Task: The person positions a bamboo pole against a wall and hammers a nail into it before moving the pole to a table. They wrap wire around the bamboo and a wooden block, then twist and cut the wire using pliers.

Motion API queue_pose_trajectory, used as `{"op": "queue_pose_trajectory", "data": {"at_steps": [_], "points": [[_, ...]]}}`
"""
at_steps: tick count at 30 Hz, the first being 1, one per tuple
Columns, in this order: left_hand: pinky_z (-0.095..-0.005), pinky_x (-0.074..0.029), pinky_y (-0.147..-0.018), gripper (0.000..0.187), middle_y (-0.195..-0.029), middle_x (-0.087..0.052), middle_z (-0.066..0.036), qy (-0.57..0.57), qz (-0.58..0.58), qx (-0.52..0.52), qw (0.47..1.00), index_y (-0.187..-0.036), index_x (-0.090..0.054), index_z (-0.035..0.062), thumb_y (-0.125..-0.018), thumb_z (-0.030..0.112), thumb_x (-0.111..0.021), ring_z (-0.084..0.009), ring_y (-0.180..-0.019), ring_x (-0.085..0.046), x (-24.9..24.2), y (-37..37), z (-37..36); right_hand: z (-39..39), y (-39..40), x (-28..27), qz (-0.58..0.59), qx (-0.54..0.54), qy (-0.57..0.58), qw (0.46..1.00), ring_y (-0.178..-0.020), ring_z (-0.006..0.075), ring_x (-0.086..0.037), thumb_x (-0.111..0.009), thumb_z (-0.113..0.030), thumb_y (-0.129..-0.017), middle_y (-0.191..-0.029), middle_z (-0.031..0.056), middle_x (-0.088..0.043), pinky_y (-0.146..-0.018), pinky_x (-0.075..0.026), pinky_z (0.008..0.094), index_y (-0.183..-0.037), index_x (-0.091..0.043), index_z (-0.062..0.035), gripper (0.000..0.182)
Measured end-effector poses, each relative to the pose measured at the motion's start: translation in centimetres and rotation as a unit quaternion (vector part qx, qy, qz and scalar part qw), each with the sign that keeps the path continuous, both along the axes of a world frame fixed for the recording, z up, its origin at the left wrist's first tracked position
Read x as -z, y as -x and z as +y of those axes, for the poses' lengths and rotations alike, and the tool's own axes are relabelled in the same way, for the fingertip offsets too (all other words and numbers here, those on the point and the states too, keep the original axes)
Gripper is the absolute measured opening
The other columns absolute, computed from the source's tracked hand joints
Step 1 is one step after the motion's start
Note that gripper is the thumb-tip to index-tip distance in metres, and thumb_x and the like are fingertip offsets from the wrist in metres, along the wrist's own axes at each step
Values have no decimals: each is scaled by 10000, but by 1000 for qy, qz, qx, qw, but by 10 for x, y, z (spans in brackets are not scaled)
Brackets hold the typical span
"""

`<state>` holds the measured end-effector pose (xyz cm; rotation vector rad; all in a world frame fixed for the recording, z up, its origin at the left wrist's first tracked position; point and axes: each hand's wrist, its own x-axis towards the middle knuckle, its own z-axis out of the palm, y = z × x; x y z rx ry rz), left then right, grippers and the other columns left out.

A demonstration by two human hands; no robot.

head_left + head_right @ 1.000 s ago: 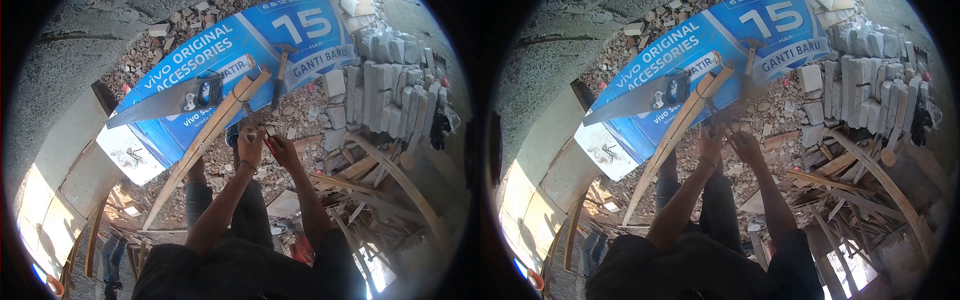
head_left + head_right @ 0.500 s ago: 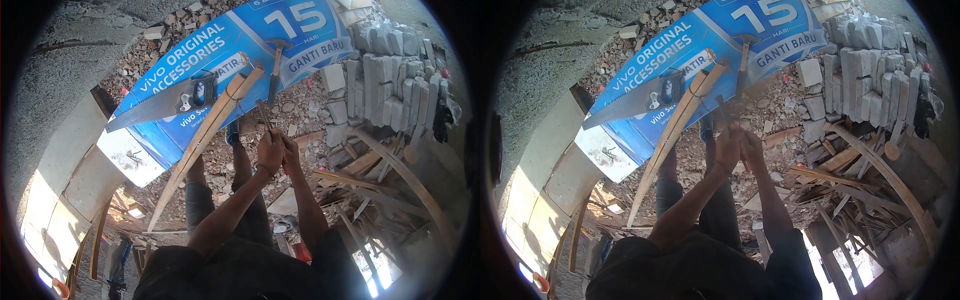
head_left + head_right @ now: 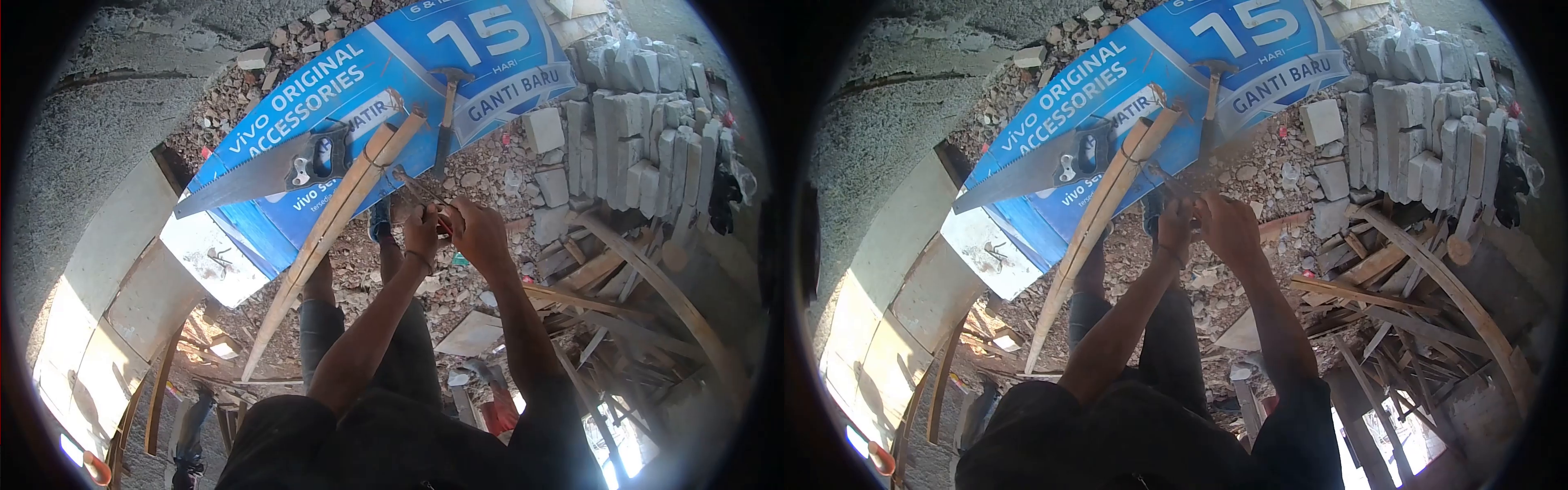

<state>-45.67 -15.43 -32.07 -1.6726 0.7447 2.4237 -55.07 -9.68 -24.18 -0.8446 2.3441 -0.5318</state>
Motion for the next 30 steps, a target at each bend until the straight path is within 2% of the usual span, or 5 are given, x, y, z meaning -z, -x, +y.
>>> {"op": "queue_pose_trajectory", "data": {"at_steps": [13,15,25,27,30], "points": [[-362,-568,-533,225,-862,-603,-67,75,-3,42,996,-950,-554,15,-973,226,-480,-166,-736,-630,-6,-18,-18,-16,-6,9,12,-9,-19,1000,-629,364,-634,-597,-166,-907,-618,160,-605,-609,-484,457,-845,-573,-42,141],[-366,-561,-670,163,-956,-605,-65,-25,20,-26,999,-983,-537,38,-978,178,-453,-156,-854,-623,-7,-14,-19,-21,-3,5,12,-19,-21,1000,-639,369,-631,-596,-162,-908,-628,162,-605,-616,-483,457,-848,-574,-39,138],[-280,-504,-687,298,-821,-548,-9,-114,178,-224,951,-1034,-533,79,-982,371,-559,-115,-792,-577,4,-11,-4,-45,-5,-13,-4,-100,-29,995,-745,393,-640,-596,-94,-866,-773,199,-629,-642,-490,480,-873,-540,-18,95],[-297,-513,-668,351,-831,-542,-22,-300,121,-350,879,-1030,-537,52,-941,381,-622,-139,-820,-580,-33,1,-32,-45,-13,-12,-33,-79,-44,995,-740,403,-647,-599,-64,-851,-772,224,-636,-621,-497,478,-893,-541,-3,95],[-313,-517,-592,349,-852,-582,-68,-198,94,-238,946,-985,-570,19,-905,344,-665,-163,-771,-605,18,8,-38,-37,-27,-6,-38,-47,9,998,-783,404,-648,-631,-55,-823,-850,229,-645,-658,-507,474,-934,-565,-1,140]]}}
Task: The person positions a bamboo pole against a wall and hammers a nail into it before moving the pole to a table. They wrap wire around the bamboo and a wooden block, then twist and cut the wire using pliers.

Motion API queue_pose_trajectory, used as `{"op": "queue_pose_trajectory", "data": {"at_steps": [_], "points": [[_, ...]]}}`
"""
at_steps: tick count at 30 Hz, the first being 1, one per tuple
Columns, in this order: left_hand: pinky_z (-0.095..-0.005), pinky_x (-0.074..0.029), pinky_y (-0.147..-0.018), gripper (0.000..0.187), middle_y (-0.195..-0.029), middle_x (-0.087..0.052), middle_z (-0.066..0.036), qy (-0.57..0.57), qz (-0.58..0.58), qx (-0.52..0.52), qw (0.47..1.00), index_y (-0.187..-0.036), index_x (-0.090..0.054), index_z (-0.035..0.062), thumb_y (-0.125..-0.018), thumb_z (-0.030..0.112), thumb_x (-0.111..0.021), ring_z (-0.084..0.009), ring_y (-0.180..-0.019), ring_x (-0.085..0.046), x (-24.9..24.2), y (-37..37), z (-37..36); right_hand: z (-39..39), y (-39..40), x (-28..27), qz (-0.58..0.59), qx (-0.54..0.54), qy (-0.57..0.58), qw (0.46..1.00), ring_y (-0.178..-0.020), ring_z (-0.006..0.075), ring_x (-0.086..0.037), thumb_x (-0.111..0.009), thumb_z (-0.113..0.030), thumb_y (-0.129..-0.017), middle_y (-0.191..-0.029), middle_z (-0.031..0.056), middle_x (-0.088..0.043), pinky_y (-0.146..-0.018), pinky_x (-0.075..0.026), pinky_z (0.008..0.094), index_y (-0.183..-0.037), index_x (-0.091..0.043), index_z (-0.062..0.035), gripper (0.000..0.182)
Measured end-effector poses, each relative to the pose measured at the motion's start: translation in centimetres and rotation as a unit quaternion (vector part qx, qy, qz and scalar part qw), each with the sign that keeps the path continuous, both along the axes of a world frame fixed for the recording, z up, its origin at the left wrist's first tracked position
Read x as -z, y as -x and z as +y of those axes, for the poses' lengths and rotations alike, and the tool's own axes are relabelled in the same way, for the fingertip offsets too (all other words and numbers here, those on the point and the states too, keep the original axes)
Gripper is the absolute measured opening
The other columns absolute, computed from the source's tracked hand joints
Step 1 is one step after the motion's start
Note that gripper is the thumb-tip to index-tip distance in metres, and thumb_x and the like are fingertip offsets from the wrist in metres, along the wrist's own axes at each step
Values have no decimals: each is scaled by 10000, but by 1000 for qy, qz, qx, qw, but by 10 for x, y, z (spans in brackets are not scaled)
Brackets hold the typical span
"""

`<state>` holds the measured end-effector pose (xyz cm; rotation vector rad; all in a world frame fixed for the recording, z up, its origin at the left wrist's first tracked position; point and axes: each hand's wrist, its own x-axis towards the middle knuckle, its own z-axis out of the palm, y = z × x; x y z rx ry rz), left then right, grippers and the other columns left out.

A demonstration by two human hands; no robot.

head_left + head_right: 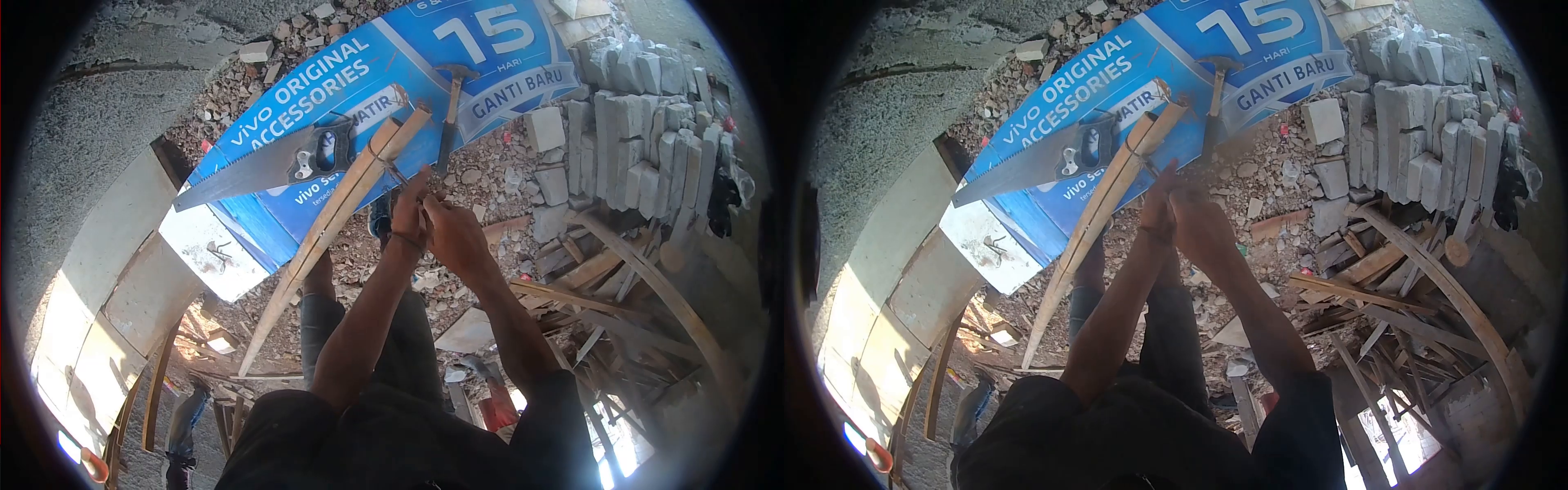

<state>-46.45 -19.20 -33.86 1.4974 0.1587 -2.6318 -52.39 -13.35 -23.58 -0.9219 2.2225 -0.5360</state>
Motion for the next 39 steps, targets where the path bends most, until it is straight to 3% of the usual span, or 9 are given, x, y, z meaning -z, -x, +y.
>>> {"op": "queue_pose_trajectory", "data": {"at_steps": [6,10,11,14,22,24,30,33,39], "points": [[-332,-511,-451,295,-682,-608,-74,90,-209,175,958,-803,-622,2,-886,278,-682,-176,-519,-600,19,14,-1,29,9,-1,58,-92,13,994,-1012,374,-602,-708,-130,-805,-1130,201,-594,-823,-508,426,-1072,-603,-11,311],[-336,-520,-440,348,-624,-608,-61,146,-201,247,937,-730,-609,2,-896,302,-668,-186,-477,-605,25,4,4,49,9,36,-247,105,-4,963,-1177,354,-537,-777,-222,-802,-1255,237,-525,-945,-461,479,-1295,-395,37,676],[-335,-520,-433,368,-613,-611,-69,138,-177,236,946,-715,-607,-1,-900,313,-659,-194,-470,-611,34,0,7,50,10,40,-359,162,-25,919,-1212,322,-517,-847,-276,-729,-1265,263,-511,-978,-446,450,-1381,-242,54,949],[-333,-523,-430,392,-597,-613,-81,127,-138,222,957,-701,-606,-5,-905,327,-649,-202,-465,-617,42,-14,10,27,18,8,-309,62,-184,931,-1181,299,-548,-887,-245,-631,-1260,271,-512,-914,-489,387,-1405,-213,58,1070],[-337,-525,-455,329,-581,-614,-88,143,-76,198,967,-722,-617,33,-886,314,-664,-217,-469,-614,28,-20,-2,47,-31,55,-358,160,-126,911,-949,259,-665,-843,-276,-622,-1127,229,-609,-804,-533,336,-1373,-249,126,1039],[-349,-554,-557,293,-659,-647,-89,109,-22,172,979,-766,-623,50,-865,319,-688,-210,-581,-655,11,-20,-8,38,-39,33,-84,92,-96,988,-865,297,-693,-818,-288,-658,-1009,225,-655,-740,-550,364,-1324,-296,122,940],[-333,-544,-722,255,-799,-658,-60,23,-54,210,976,-843,-615,103,-857,341,-706,-194,-763,-662,-16,-17,-27,10,-41,5,-28,55,-224,973,-827,419,-670,-712,-124,-644,-887,279,-647,-733,-543,464,-1266,-281,104,790],[-317,-496,-694,137,-770,-567,-6,3,122,55,991,-919,-554,114,-937,240,-605,-173,-737,-594,5,-22,-18,0,-41,-1,-21,67,-263,962,-832,445,-664,-728,-125,-656,-898,288,-642,-729,-540,473,-1215,-319,84,723],[-300,-470,-621,230,-640,-440,18,-66,144,84,984,-785,-500,149,-899,290,-642,-148,-611,-520,26,-27,-20,10,-35,3,-77,68,-218,971,-877,430,-667,-801,-243,-711,-967,267,-648,-793,-547,427,-1183,-392,56,692]]}}
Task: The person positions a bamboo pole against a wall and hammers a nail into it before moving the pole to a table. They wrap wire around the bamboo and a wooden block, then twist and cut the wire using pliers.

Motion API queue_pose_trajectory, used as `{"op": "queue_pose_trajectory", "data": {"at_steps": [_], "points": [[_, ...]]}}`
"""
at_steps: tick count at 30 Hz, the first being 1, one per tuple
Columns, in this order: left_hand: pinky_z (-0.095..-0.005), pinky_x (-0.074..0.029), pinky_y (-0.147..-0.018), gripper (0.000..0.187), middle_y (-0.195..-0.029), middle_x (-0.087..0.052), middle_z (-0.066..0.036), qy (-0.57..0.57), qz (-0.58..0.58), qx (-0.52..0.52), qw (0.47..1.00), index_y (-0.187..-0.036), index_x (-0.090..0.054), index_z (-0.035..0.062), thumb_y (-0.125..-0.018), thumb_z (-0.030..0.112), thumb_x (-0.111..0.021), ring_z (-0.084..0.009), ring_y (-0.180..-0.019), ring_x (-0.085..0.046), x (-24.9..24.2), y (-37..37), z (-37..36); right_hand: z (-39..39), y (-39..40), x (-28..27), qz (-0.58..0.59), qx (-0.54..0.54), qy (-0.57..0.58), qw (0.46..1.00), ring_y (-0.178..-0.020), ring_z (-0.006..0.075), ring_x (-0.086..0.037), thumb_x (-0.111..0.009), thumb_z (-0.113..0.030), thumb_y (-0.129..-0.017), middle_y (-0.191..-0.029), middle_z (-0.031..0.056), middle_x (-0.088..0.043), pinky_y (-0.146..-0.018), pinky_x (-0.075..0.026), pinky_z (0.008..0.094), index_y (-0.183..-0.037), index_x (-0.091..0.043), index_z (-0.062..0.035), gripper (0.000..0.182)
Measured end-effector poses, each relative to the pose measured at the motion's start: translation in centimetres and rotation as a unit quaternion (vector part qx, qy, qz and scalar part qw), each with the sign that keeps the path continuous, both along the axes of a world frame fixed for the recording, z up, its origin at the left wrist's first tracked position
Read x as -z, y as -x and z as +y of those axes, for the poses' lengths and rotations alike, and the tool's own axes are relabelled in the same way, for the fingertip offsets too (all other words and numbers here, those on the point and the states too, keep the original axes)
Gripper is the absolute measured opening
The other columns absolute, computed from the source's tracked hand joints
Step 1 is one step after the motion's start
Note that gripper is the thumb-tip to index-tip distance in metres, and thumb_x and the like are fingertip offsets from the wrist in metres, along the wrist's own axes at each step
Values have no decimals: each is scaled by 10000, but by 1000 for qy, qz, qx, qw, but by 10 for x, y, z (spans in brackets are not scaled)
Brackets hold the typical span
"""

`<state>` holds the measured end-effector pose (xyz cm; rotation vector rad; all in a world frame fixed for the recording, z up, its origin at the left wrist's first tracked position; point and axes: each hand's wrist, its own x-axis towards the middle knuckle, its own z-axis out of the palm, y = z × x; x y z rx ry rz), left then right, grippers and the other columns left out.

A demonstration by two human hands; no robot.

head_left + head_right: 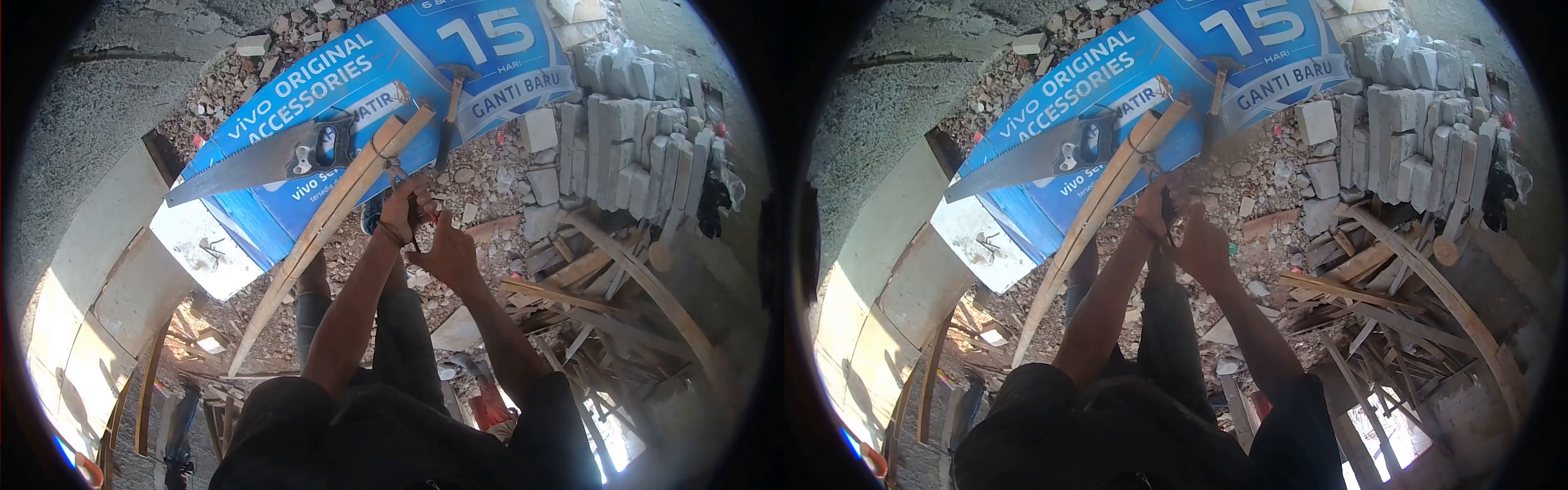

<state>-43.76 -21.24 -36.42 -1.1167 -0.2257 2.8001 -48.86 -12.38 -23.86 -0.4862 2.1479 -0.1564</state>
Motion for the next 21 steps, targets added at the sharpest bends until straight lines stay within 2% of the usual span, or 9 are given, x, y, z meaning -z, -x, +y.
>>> {"op": "queue_pose_trajectory", "data": {"at_steps": [3,4,5,9,11,13,14,16,21], "points": [[-285,-459,-570,220,-623,-423,27,67,-66,-52,994,-771,-487,153,-883,249,-649,-140,-563,-485,-28,13,2,31,26,42,-94,23,178,979,-978,391,-666,-775,-314,-805,-1070,238,-663,-850,-537,381,-1169,-504,60,588],[-285,-459,-570,220,-623,-423,27,64,-65,-53,994,-771,-487,153,-883,249,-649,-140,-563,-485,-18,9,6,27,35,40,-343,210,105,910,-1000,360,-668,-752,-300,-822,-1073,226,-670,-874,-524,423,-1157,-537,53,532],[-282,-455,-556,225,-621,-431,28,19,-35,-35,999,-766,-481,152,-874,241,-657,-138,-560,-489,-6,4,5,23,43,35,-554,373,21,744,-1023,329,-670,-729,-285,-838,-1076,214,-677,-899,-511,466,-1144,-571,46,478],[-275,-457,-549,168,-610,-439,28,-65,-9,-18,998,-811,-534,126,-854,205,-675,-132,-566,-496,-6,-3,-4,35,4,62,-576,447,77,680,-698,195,-616,-675,-131,-860,-793,78,-618,-613,-483,371,-896,-583,-7,158],[-298,-475,-596,156,-655,-489,17,-68,23,-33,997,-825,-542,125,-896,233,-629,-136,-608,-534,21,-12,3,22,3,49,-531,441,58,721,-616,134,-506,-656,-99,-856,-716,23,-523,-548,-415,348,-782,-542,-34,151],[-320,-494,-642,172,-699,-540,7,-70,60,-48,995,-838,-551,124,-938,260,-583,-139,-651,-573,8,-6,-2,22,2,53,-419,317,8,851,-658,220,-597,-651,-113,-840,-737,97,-592,-580,-456,391,-771,-567,-1,156],[-312,-492,-629,231,-726,-560,-9,-9,-20,-7,1000,-923,-589,91,-863,301,-667,-141,-649,-567,-16,0,-7,20,0,53,-418,315,9,852,-658,220,-597,-651,-113,-840,-737,97,-592,-580,-456,391,-771,-567,-1,156],[-304,-490,-617,379,-754,-581,-25,51,-101,35,993,-1008,-626,58,-788,341,-751,-143,-648,-562,-34,-1,-9,10,-5,45,-113,82,22,990,-754,361,-651,-647,-144,-820,-767,203,-626,-650,-494,452,-787,-591,40,196],[-345,-481,-638,469,-796,-665,-66,234,-195,119,945,-874,-666,64,-714,488,-786,-180,-675,-614,-18,-7,2,25,-10,70,-15,-6,-9,1000,-855,452,-633,-643,-214,-826,-829,263,-625,-734,-508,499,-966,-602,47,299]]}}
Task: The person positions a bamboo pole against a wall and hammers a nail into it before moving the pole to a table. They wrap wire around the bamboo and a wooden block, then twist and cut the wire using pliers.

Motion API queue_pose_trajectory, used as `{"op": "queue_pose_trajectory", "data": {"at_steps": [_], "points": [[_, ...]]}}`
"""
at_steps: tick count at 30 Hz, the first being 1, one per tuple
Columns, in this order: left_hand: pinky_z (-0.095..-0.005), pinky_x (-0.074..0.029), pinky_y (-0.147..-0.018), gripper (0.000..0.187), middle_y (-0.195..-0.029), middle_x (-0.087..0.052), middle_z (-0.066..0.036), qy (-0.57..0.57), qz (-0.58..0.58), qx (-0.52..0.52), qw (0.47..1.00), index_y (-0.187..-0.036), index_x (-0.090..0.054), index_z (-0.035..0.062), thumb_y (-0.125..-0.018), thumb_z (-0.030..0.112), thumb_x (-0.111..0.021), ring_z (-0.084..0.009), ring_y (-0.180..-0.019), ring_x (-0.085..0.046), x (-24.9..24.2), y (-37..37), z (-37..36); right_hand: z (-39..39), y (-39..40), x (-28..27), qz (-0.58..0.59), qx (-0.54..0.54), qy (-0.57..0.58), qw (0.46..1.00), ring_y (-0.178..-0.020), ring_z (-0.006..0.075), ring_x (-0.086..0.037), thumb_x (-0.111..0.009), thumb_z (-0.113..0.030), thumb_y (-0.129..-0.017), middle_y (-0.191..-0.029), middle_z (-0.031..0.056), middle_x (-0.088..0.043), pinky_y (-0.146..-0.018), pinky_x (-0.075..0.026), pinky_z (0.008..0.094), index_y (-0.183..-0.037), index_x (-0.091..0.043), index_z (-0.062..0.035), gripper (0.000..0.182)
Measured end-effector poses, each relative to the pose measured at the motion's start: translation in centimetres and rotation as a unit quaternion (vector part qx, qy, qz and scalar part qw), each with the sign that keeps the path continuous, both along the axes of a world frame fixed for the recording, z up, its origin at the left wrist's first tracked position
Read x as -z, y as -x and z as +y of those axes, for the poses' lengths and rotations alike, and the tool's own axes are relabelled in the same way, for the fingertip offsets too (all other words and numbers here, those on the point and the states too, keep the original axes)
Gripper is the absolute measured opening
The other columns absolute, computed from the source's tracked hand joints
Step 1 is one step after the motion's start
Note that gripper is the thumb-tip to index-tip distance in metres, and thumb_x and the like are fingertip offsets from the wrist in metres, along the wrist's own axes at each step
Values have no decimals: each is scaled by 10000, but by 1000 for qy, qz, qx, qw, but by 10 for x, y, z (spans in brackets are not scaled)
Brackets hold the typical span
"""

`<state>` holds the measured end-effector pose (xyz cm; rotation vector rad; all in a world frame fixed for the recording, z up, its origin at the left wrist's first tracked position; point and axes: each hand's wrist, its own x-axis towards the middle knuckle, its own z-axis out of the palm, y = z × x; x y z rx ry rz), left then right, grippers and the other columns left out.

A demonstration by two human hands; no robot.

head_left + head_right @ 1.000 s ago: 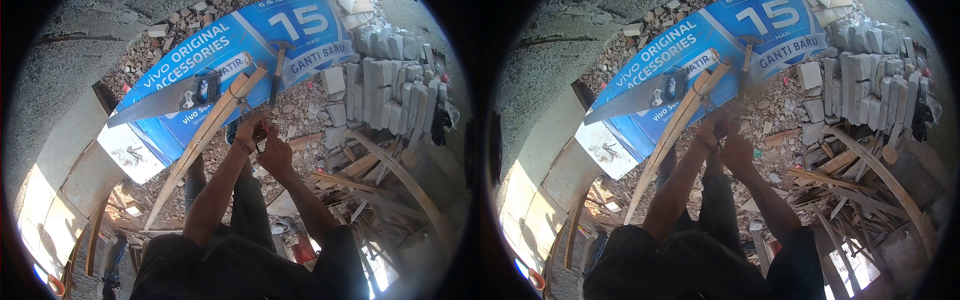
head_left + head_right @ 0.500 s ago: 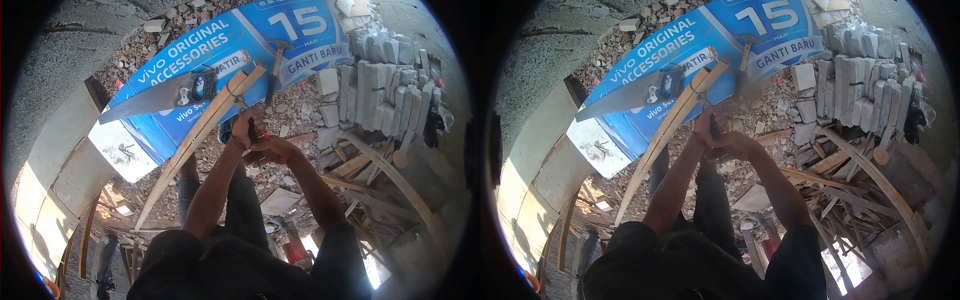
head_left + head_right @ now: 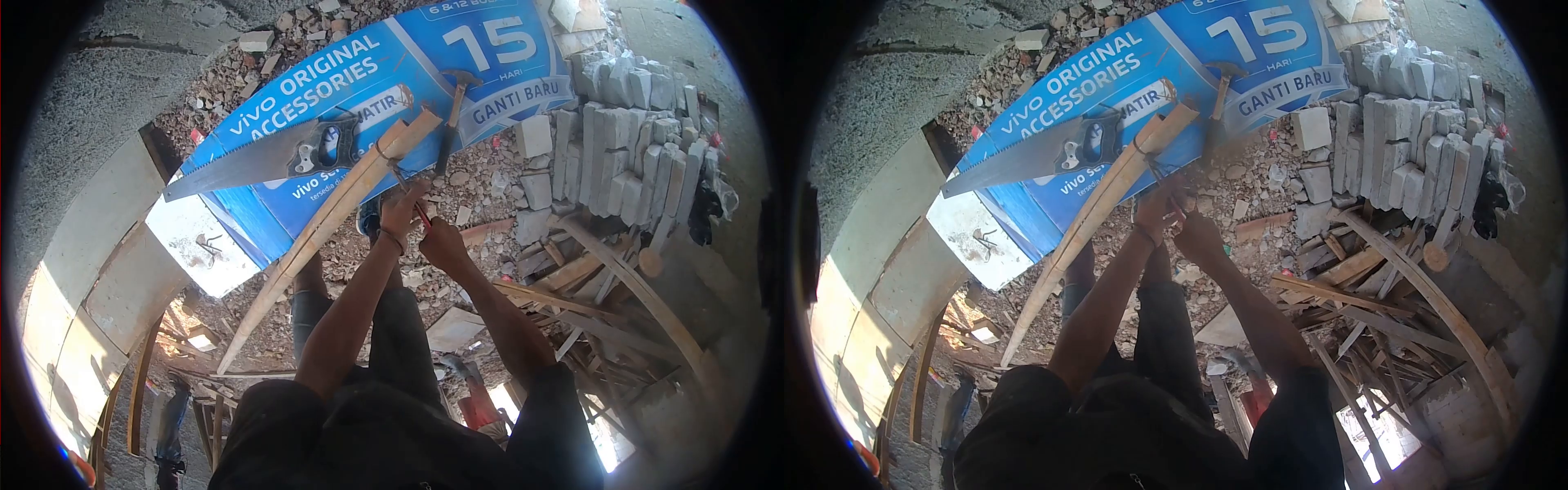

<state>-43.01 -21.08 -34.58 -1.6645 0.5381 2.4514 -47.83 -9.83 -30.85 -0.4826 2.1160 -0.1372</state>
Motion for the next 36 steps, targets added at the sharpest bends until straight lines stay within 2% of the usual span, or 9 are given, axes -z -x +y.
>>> {"op": "queue_pose_trajectory", "data": {"at_steps": [4,6,13,18,20,30,33,35,36], "points": [[-385,-495,-637,492,-753,-681,-93,91,4,-10,996,-760,-681,43,-674,513,-801,-235,-657,-641,22,25,31,3,-2,-3,40,-58,65,995,-865,440,-641,-656,-259,-835,-861,252,-642,-743,-509,505,-1067,-576,23,373],[-393,-521,-656,528,-733,-686,-125,183,-211,131,951,-725,-678,-8,-648,495,-815,-278,-666,-662,20,42,36,-1,-1,-13,31,-26,63,997,-885,438,-644,-674,-282,-816,-900,254,-649,-762,-512,499,-1113,-562,20,437],[-386,-550,-686,516,-735,-689,-154,204,-202,304,909,-773,-680,-51,-660,433,-818,-273,-681,-677,22,23,1,-14,-9,-33,-103,109,70,986,-921,424,-658,-717,-362,-743,-928,246,-668,-837,-513,478,-1338,-420,5,760],[-354,-477,-470,177,-653,-606,-48,-91,-5,71,993,-859,-687,18,-807,177,-744,-178,-506,-586,11,10,-20,-51,-20,-63,16,63,-34,997,-864,422,-666,-691,-298,-773,-880,277,-654,-781,-528,482,-1147,-463,106,596],[-340,-455,-475,121,-625,-552,-24,-119,15,33,992,-852,-668,35,-828,144,-714,-168,-500,-551,3,12,-23,-62,-18,-72,2,89,-96,991,-939,408,-659,-743,-164,-665,-938,295,-641,-809,-523,466,-1095,-468,99,574],[-278,-432,-543,80,-666,-480,15,-206,186,-119,953,-882,-590,54,-877,121,-634,-133,-589,-503,-3,5,-17,-52,-25,-73,170,0,-30,985,-907,380,-668,-766,-205,-677,-906,227,-635,-812,-538,450,-1145,-453,80,632],[-288,-498,-602,108,-711,-547,-7,-179,126,-85,972,-894,-597,54,-888,154,-636,-149,-639,-567,-13,9,-20,-35,6,-73,54,-5,-17,998,-902,353,-677,-743,-213,-753,-950,184,-654,-836,-538,457,-1207,-455,77,611],[-321,-507,-657,143,-710,-570,-18,-165,135,-96,972,-894,-609,54,-880,190,-648,-174,-651,-580,-17,7,-20,-25,40,-70,-300,199,58,931,-936,336,-680,-667,-206,-866,-1050,179,-664,-863,-538,454,-1258,-462,55,514],[-354,-516,-713,178,-708,-592,-30,-150,145,-106,972,-894,-621,54,-872,227,-660,-200,-663,-593,-19,9,-22,-17,45,-58,-298,195,60,932,-936,336,-680,-667,-206,-866,-1050,179,-664,-863,-538,454,-1258,-462,55,514]]}}
